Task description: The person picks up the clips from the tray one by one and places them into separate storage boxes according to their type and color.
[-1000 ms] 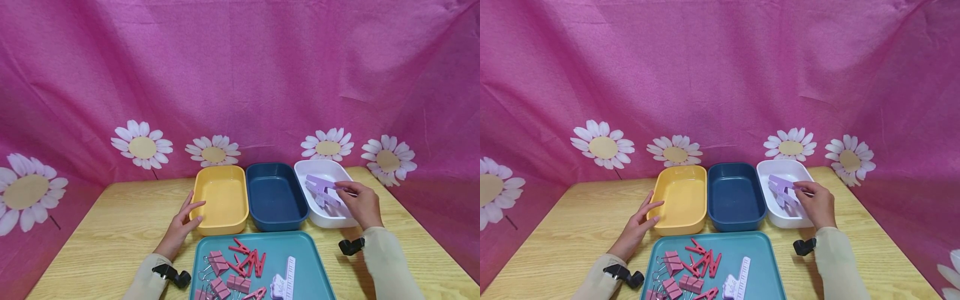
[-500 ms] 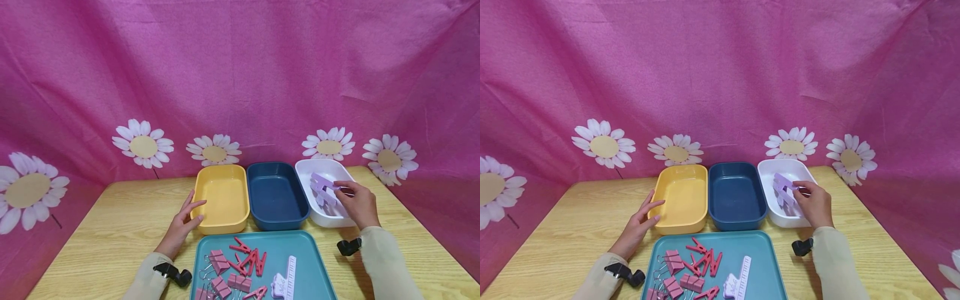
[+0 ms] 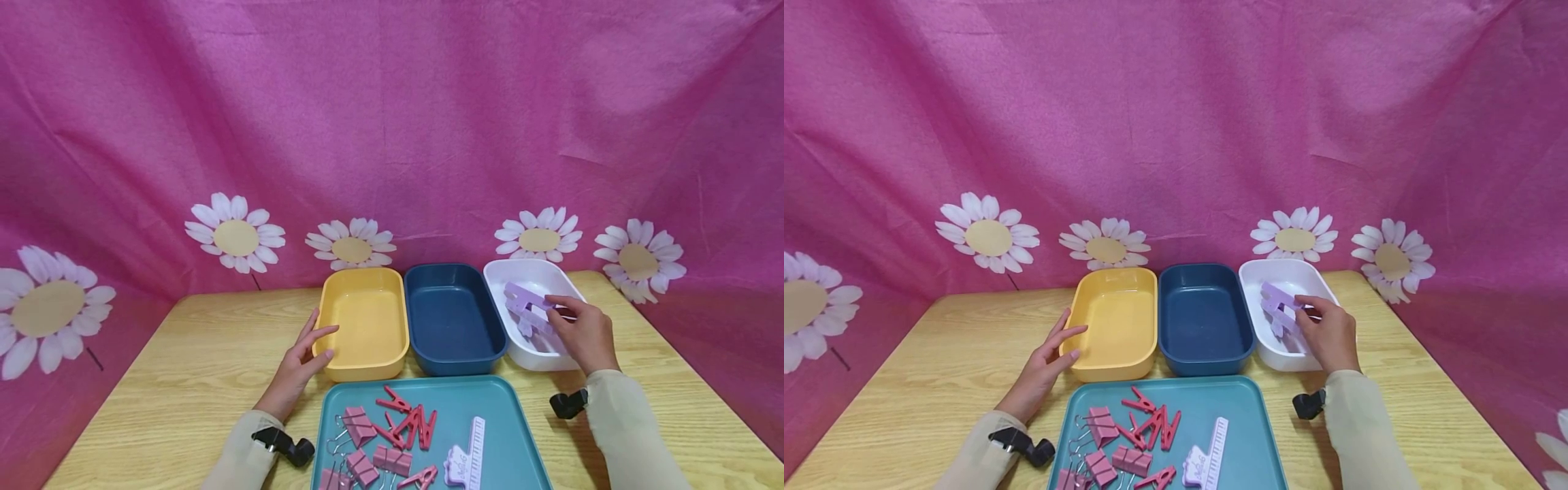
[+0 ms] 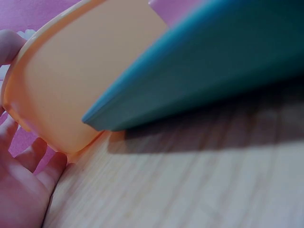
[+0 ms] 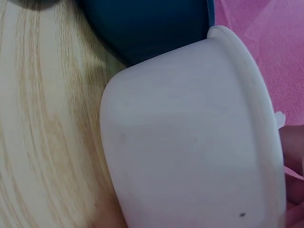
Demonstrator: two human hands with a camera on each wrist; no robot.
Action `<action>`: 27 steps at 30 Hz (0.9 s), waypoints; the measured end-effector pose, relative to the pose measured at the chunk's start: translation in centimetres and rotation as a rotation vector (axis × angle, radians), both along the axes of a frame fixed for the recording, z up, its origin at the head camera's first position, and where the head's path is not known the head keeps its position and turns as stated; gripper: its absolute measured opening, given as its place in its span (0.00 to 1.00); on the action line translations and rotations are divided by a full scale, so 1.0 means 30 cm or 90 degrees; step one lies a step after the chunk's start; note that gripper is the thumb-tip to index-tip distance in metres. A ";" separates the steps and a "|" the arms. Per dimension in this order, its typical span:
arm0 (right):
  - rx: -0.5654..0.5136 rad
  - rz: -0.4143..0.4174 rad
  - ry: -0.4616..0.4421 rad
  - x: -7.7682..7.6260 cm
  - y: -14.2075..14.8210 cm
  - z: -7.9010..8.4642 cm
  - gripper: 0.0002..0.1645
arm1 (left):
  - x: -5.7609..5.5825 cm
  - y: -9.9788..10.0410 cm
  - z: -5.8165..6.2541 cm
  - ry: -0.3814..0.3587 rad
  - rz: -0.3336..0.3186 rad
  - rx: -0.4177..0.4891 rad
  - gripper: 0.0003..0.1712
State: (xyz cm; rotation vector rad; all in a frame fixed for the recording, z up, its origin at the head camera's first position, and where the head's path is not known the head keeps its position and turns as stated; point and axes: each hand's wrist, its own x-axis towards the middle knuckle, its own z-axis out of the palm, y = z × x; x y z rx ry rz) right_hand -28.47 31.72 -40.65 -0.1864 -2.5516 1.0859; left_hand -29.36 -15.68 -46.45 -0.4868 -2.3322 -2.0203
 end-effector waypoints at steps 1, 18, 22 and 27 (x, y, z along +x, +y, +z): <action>-0.002 -0.001 -0.001 0.000 0.000 0.000 0.23 | 0.001 0.000 0.000 -0.001 0.000 0.000 0.24; -0.020 -0.006 0.010 -0.001 0.006 0.004 0.27 | 0.005 -0.001 0.003 -0.011 0.008 -0.004 0.24; -0.030 -0.003 0.001 0.004 0.004 0.015 0.29 | 0.006 -0.003 0.002 -0.011 0.004 -0.001 0.24; -0.020 -0.004 0.025 0.014 -0.003 0.038 0.28 | 0.000 -0.002 0.003 -0.008 0.003 -0.003 0.24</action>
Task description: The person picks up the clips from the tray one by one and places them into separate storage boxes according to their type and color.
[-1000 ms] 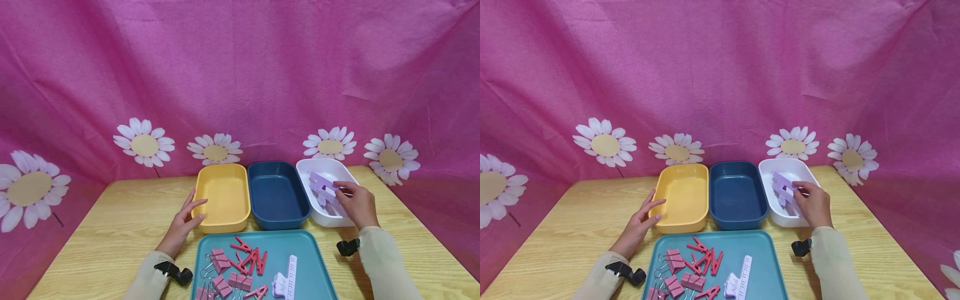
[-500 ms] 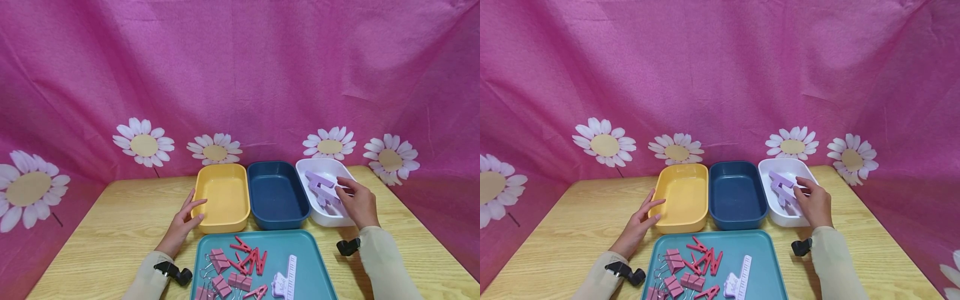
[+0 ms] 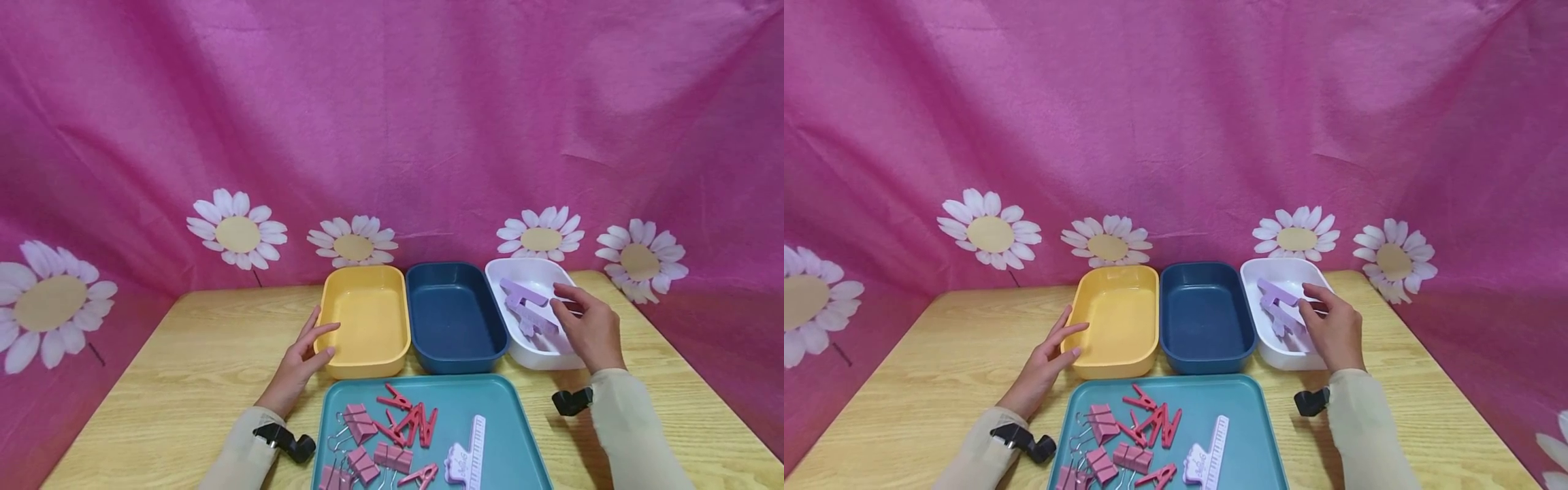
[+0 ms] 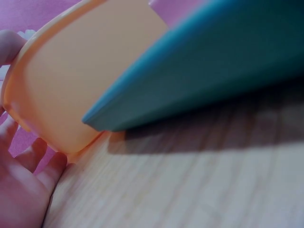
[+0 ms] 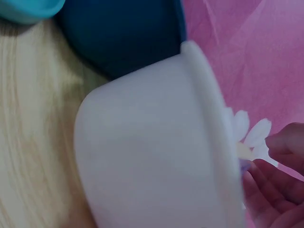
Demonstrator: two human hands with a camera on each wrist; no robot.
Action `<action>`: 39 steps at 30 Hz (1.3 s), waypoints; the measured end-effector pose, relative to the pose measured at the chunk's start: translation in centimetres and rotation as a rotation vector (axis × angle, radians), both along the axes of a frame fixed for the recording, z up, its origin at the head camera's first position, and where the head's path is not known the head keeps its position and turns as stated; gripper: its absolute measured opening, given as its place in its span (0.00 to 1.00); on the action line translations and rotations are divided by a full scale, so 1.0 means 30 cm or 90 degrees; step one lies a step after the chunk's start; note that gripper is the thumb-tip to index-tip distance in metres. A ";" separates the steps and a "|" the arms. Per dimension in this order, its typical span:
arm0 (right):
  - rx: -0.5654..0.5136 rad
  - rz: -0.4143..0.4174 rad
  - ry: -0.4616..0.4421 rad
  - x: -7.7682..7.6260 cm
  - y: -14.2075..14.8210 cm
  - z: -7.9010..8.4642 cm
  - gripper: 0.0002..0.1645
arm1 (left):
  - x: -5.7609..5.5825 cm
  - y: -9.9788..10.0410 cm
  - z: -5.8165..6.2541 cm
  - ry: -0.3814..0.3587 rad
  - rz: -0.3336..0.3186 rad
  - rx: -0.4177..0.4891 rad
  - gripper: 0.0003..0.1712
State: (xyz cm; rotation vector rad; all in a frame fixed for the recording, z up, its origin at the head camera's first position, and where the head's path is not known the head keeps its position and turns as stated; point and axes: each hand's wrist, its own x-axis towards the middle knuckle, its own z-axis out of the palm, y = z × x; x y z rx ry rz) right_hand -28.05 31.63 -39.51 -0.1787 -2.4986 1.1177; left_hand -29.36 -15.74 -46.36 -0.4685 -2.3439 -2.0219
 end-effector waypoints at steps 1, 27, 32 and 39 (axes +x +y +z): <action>0.006 -0.001 0.009 0.003 -0.002 0.008 0.28 | -0.001 0.001 0.001 0.003 -0.001 0.001 0.24; 0.055 0.072 0.121 0.164 -0.085 0.017 0.19 | 0.050 0.022 0.108 -0.040 -0.026 0.002 0.26; 0.066 0.122 0.094 0.190 -0.123 0.004 0.18 | 0.056 0.011 0.100 -0.034 -0.021 -0.005 0.27; 0.061 0.203 0.049 0.230 -0.167 -0.006 0.17 | 0.043 0.009 0.083 -0.032 -0.025 0.020 0.27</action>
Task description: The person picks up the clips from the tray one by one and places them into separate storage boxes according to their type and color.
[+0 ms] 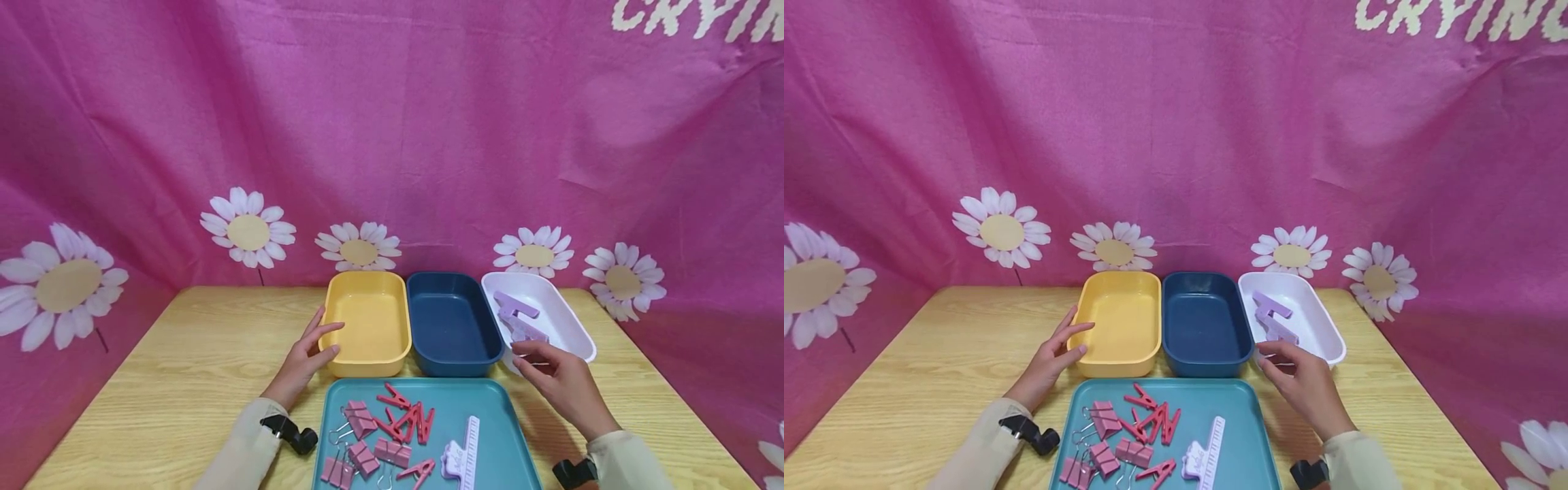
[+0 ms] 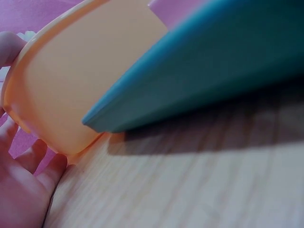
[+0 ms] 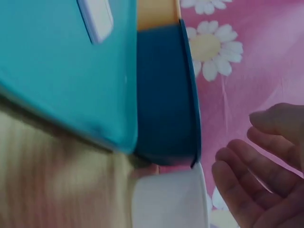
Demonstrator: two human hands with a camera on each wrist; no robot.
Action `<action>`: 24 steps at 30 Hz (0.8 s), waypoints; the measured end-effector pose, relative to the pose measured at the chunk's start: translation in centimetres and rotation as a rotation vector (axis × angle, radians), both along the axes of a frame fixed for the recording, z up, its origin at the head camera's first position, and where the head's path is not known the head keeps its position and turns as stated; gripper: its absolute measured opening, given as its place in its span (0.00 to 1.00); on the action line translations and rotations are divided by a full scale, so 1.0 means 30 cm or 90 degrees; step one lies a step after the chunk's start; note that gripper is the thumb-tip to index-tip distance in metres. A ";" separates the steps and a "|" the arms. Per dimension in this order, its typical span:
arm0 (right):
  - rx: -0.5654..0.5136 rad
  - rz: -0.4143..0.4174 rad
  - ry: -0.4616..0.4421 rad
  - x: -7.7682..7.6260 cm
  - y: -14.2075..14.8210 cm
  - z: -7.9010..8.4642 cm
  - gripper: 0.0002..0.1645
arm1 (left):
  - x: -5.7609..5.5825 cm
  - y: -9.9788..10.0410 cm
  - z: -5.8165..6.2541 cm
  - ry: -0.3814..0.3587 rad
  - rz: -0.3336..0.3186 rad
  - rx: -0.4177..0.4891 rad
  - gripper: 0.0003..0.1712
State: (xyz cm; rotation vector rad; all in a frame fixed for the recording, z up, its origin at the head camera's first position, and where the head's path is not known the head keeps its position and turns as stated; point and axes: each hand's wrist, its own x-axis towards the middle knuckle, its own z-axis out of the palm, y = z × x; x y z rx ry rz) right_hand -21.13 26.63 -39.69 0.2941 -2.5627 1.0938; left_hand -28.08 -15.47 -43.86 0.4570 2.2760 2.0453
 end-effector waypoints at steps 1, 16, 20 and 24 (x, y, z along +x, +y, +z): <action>-0.001 0.009 -0.016 0.003 -0.005 -0.006 0.18 | -0.007 -0.001 -0.009 0.000 0.003 0.002 0.26; 0.009 0.245 -0.187 0.006 -0.046 -0.078 0.18 | -0.048 -0.002 -0.076 0.017 0.021 -0.006 0.23; 0.021 0.294 -0.226 0.000 -0.054 -0.082 0.18 | -0.048 -0.004 -0.076 0.021 0.019 -0.004 0.23; 0.033 0.332 -0.239 -0.002 -0.065 -0.087 0.17 | -0.044 -0.006 -0.071 0.013 0.018 -0.005 0.24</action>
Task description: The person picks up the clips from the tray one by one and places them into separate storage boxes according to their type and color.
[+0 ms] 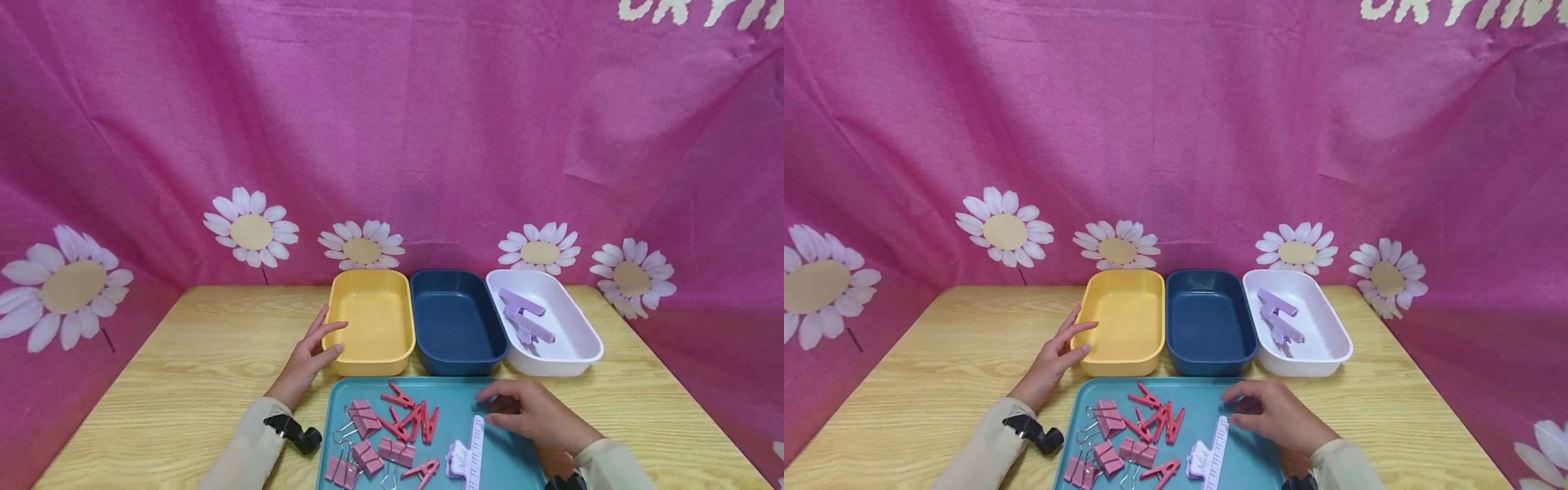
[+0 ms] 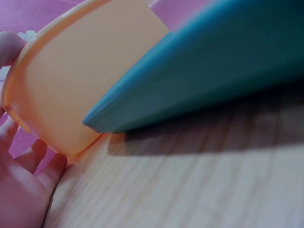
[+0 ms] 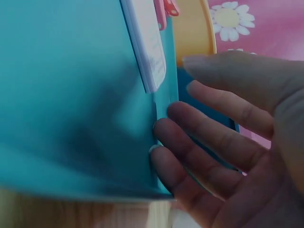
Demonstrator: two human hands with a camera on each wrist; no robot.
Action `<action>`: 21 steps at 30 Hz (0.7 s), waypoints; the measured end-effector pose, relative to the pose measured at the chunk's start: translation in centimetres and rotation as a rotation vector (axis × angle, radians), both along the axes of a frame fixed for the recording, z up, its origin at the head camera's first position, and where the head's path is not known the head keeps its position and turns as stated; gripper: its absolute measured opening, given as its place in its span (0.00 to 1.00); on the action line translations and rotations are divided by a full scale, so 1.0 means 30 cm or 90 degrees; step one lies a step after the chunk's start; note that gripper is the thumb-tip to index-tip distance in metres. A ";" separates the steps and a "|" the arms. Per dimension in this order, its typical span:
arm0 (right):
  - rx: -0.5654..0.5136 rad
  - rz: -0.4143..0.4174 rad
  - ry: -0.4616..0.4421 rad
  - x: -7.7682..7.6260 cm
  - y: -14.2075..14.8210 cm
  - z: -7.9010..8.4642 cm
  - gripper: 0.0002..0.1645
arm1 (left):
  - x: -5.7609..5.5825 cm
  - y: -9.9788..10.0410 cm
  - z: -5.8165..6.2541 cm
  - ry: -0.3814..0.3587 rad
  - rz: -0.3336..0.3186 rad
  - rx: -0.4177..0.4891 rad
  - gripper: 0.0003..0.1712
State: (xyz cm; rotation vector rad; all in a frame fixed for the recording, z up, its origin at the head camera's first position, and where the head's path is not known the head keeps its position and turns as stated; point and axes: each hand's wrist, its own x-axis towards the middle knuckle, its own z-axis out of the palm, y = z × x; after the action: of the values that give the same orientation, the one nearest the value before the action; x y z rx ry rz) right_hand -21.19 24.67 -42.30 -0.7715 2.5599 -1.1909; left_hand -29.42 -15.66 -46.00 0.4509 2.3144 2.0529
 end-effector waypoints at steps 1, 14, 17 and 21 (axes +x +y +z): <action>0.002 0.007 -0.002 0.000 -0.002 -0.001 0.17 | 0.002 0.000 0.004 -0.003 -0.001 0.003 0.24; 0.057 0.021 -0.038 -0.002 -0.026 -0.013 0.18 | 0.058 0.011 0.081 -0.022 -0.014 -0.008 0.25; 0.060 0.027 -0.040 -0.004 -0.028 -0.015 0.15 | 0.057 0.010 0.079 -0.019 -0.014 -0.002 0.25; 0.054 0.046 -0.027 -0.004 -0.023 -0.018 0.11 | 0.061 0.010 0.086 -0.014 -0.013 -0.013 0.25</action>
State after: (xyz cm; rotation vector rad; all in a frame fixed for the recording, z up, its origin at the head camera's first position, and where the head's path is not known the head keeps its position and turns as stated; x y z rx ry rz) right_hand -21.32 23.97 -42.85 -0.8042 2.5075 -1.0584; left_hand -27.59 -15.37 -43.41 0.4476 2.3056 2.0132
